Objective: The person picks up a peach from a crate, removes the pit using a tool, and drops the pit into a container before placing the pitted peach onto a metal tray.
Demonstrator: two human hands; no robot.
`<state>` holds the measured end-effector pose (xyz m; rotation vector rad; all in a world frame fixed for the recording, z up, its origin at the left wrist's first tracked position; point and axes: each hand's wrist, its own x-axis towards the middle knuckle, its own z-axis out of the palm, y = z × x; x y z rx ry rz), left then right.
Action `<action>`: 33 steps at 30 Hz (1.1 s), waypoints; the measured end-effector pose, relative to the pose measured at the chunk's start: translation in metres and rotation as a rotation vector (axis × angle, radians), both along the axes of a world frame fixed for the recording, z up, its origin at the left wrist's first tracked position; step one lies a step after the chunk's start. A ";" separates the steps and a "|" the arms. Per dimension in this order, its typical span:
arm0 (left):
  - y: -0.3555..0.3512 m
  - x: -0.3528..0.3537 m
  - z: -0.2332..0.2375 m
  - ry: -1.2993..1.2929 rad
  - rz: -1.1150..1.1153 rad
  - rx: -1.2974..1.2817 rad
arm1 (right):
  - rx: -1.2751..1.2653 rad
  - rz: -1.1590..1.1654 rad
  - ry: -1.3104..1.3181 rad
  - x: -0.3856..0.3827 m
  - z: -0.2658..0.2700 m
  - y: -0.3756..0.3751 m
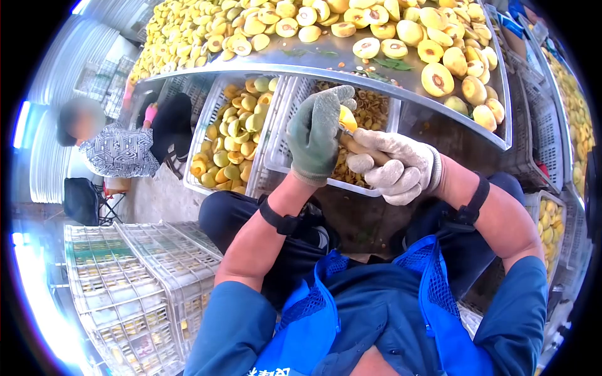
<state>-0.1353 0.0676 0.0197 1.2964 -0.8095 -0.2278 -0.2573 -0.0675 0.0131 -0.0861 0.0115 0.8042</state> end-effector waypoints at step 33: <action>0.132 0.199 -0.117 0.332 0.510 0.098 | -2.284 -0.286 -0.537 0.017 0.008 0.012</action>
